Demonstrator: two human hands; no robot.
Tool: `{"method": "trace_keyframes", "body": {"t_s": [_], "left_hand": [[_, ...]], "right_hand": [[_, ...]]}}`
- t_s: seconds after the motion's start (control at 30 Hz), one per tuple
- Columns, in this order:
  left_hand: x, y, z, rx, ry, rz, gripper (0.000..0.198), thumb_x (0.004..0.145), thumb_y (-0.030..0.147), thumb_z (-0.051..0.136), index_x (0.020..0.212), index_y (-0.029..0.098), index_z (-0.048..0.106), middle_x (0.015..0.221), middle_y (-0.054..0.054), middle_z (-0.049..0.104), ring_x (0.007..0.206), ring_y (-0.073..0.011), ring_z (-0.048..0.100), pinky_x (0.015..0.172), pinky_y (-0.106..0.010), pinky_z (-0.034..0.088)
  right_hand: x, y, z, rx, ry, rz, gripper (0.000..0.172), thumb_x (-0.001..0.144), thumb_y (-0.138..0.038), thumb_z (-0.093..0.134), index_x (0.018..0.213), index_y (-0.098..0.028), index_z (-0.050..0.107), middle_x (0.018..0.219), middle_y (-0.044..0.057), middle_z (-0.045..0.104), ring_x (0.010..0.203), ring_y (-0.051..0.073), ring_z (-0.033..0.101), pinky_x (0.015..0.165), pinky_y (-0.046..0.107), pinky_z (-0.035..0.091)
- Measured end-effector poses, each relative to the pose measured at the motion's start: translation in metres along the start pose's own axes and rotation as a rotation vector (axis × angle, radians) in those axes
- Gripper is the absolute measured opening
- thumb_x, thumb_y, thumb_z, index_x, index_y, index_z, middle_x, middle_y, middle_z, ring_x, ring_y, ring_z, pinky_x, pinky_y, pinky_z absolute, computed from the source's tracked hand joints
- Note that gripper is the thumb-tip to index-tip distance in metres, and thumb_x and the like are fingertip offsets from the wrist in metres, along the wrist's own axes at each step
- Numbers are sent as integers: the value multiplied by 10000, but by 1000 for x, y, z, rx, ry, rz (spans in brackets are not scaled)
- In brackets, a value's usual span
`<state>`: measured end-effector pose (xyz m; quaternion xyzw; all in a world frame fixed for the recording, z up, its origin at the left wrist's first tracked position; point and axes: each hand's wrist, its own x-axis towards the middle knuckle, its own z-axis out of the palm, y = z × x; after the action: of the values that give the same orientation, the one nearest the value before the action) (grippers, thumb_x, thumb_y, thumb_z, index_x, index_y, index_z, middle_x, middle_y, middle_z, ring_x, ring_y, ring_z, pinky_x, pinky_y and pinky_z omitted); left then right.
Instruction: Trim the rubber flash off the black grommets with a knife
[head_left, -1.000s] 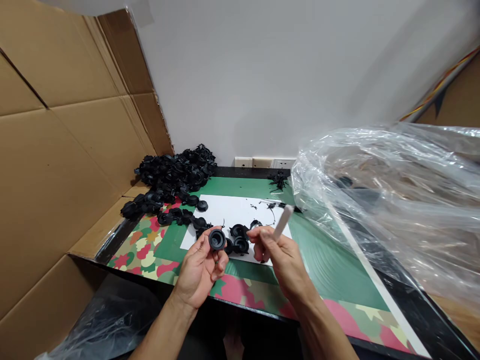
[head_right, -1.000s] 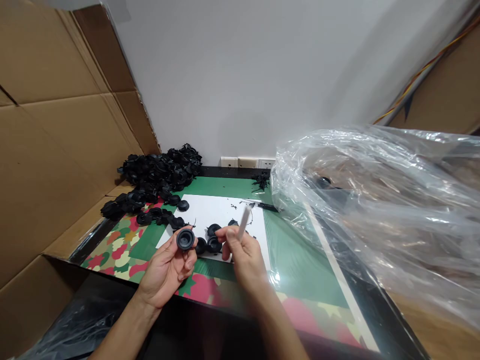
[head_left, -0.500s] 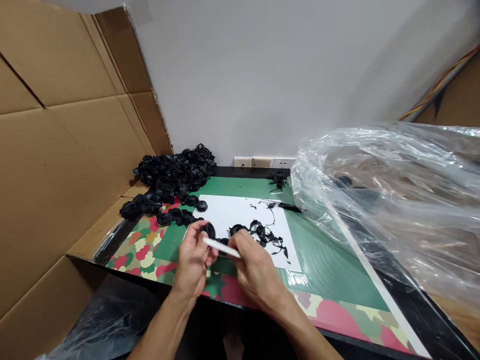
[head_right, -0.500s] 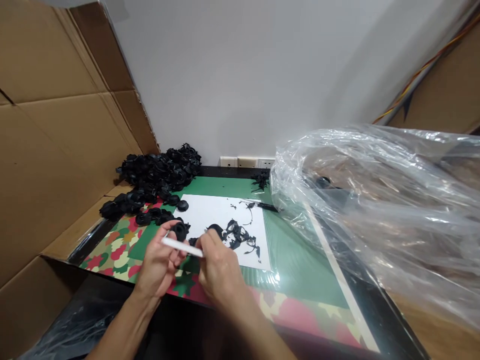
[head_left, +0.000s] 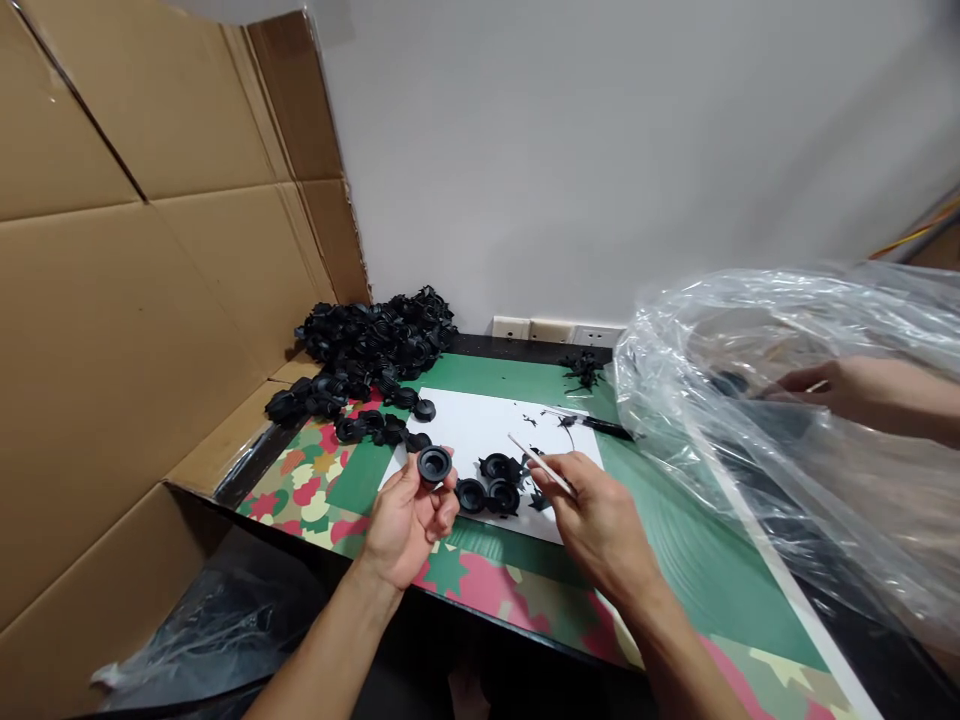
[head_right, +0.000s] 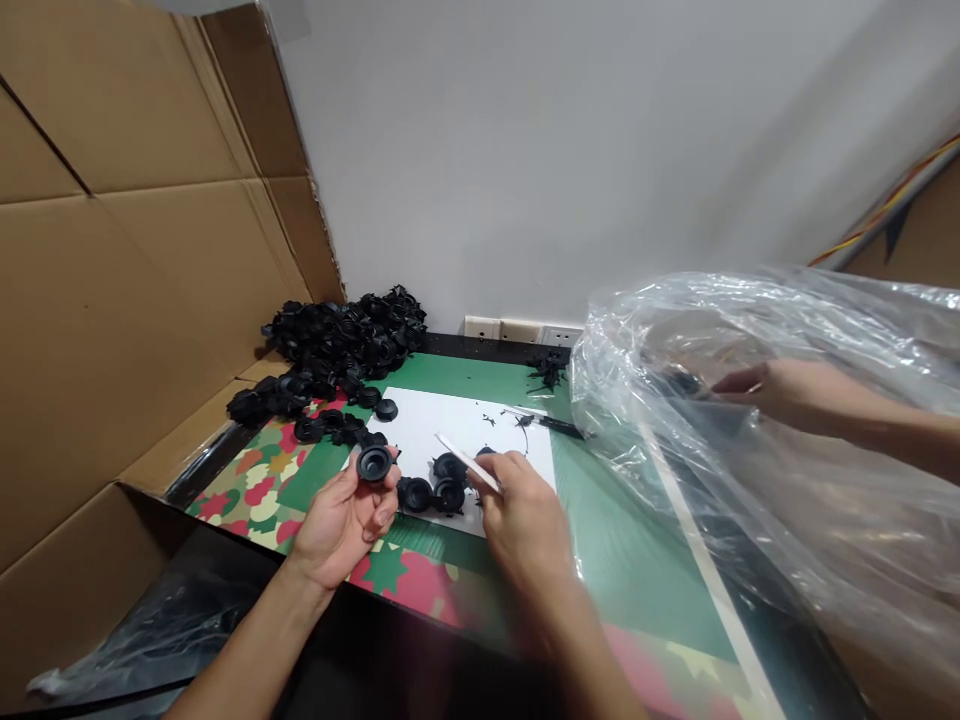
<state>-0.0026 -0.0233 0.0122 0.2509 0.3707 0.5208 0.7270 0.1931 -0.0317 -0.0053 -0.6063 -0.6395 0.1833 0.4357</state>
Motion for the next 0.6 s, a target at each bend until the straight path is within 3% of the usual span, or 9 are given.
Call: {"method": "trace_keyframes", "body": {"t_s": [0.2,0.3,0.47,0.6], "left_hand": [[-1,0,0,-1,-5,-102,414,912,458,437,853,88,612,595,0,506,378,-66,426,337,-167,214],[-2,-3,0,6,-37,-105,397,883,477,492,770,108,585,571,0,518,361,-64,423,339,-167,212],[-3,-7,6,15,-32,-108,381,734,496,685,706,150,527,492,11,529,341,-61,404,338,-158,212],[-6,-9,8,54,26,-82,416,663,490,752,660,153,507,435,43,479,337,-48,375,331,-152,234]], "right_hand": [[2,-21,15,143,60,-217,147,850,-180,504,833,-193,649,774,45,609,694,166,595,614,258,467],[6,-36,25,168,39,-337,206,848,-113,485,893,-198,667,803,41,611,689,145,603,599,231,464],[15,-49,37,-129,21,-509,257,856,-95,469,886,-231,685,871,20,646,536,98,552,448,216,342],[15,-50,37,-329,48,-680,226,884,-114,448,775,-185,633,795,20,633,491,97,501,431,242,279]]}}
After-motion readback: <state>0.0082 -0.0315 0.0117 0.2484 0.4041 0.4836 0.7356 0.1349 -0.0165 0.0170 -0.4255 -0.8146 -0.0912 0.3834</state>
